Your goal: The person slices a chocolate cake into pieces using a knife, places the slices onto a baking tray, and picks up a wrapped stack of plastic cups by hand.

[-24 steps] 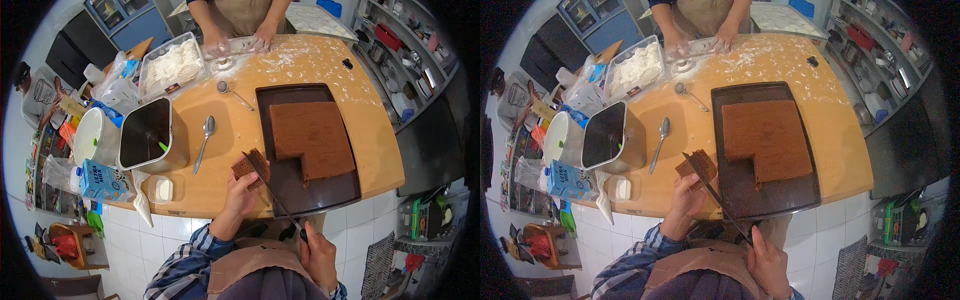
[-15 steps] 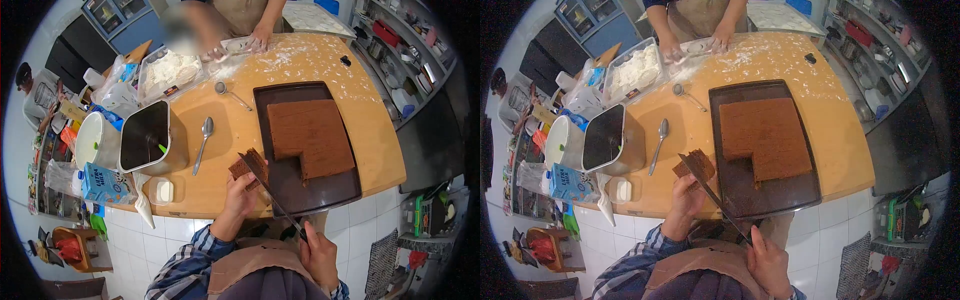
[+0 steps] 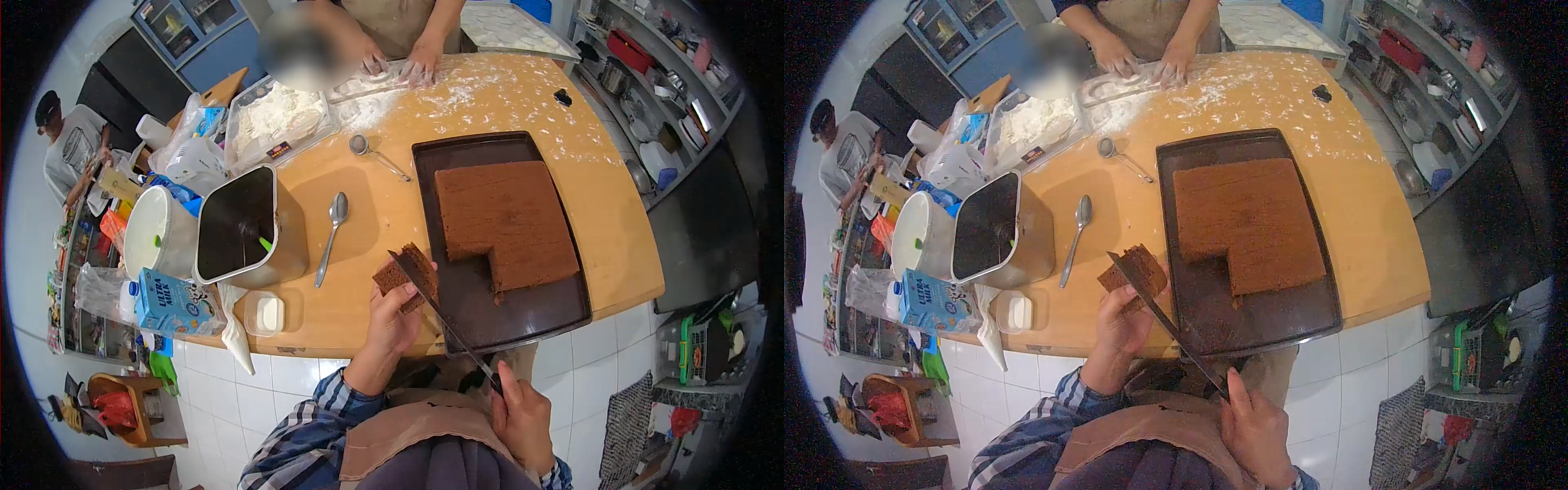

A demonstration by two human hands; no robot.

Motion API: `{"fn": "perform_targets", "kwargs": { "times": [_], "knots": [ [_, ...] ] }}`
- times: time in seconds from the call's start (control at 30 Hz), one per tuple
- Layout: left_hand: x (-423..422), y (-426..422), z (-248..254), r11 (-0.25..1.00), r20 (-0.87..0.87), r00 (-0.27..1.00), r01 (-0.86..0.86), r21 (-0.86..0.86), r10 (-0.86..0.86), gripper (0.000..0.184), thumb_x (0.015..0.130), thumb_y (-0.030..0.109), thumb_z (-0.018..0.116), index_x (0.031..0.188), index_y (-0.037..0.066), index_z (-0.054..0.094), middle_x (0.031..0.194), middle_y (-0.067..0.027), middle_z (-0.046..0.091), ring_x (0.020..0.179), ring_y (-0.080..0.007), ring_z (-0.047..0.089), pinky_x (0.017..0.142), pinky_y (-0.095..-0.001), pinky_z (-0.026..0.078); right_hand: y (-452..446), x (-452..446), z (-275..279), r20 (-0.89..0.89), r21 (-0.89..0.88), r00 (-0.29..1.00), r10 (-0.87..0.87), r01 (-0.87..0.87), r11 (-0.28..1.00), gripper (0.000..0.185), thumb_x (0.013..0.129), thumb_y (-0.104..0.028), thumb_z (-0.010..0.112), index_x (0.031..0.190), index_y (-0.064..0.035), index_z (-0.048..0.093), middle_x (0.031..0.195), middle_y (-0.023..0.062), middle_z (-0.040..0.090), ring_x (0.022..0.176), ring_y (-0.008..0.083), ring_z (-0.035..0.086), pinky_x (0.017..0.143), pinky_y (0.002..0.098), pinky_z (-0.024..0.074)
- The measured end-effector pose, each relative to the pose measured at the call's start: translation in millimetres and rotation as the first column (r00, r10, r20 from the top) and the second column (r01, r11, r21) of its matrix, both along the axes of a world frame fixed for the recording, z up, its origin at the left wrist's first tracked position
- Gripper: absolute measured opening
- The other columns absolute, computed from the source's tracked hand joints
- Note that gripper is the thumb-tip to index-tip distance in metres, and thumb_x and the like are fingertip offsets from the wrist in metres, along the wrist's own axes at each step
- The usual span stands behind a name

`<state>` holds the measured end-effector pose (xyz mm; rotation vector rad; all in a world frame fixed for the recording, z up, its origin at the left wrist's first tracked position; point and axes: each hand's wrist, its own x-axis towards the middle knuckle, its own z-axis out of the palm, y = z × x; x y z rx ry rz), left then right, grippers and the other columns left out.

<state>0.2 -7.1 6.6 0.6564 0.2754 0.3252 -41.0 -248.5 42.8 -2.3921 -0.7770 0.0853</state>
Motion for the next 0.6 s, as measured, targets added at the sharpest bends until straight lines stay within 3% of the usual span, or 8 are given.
{"fn": "perform_targets", "kwargs": {
  "times": [0.17, 0.27, 0.4, 0.6],
  "knots": [
    [0, -1, 1, 1.0, 0.0, 1.0, -0.006, 0.009, 0.006, 0.044, 0.079, 0.004, 0.056, 0.121, 0.001, 0.045, 0.114, -0.016, 0.057, 0.11, -0.0285, 0.054, 0.092, -0.0399, 0.045, 0, 0, 3, -0.022, -0.011, 1.0, 0.0, 0.0, 1.0, 0.059, 0.075, -0.009, 0.066, 0.13, -0.006, 0.045, 0.066, 0.013, 0.053, 0.052, 0.0289, 0.055, 0.044, 0.0401, 0.0428],
    [1, 0, 0, 0.999, 0.002, 1.0, 0.015, 0.028, -0.015, 0.042, 0.079, 0.003, 0.056, 0.119, 0.0, 0.046, 0.113, -0.0146, 0.058, 0.11, -0.0295, 0.055, 0.093, -0.0415, 0.045, 3, 1, 14, -0.065, -0.034, 0.998, -0.026, 0.023, 0.999, 0.055, 0.073, 0.0, 0.066, 0.126, -0.0035, 0.049, 0.065, 0.0134, 0.051, 0.051, 0.0289, 0.053, 0.047, 0.0377, 0.0423],
    [4, -3, -2, 0.999, -0.032, 0.999, 0.019, 0.041, -0.018, 0.047, 0.081, 0.017, 0.056, 0.124, 0.0, 0.047, 0.121, -0.0145, 0.055, 0.116, -0.0312, 0.051, 0.1, -0.0451, 0.04, 0, 0, 12, -0.033, 0.0, 0.999, -0.032, 0.032, 0.999, 0.056, 0.073, -0.003, 0.067, 0.126, -0.0047, 0.049, 0.065, 0.0122, 0.051, 0.05, 0.0291, 0.052, 0.046, 0.038, 0.0418],
    [4, -11, 4, 0.997, -0.055, 0.998, 0.037, 0.072, -0.033, 0.052, 0.081, 0.022, 0.059, 0.127, 0.003, 0.043, 0.122, -0.0149, 0.053, 0.115, -0.0298, 0.052, 0.099, -0.0441, 0.042, -3, -3, 14, -0.035, -0.006, 0.997, -0.064, 0.064, 0.998, 0.056, 0.073, -0.004, 0.067, 0.126, -0.0056, 0.05, 0.065, 0.0113, 0.05, 0.05, 0.0283, 0.051, 0.046, 0.0381, 0.0419]
  ]
}}
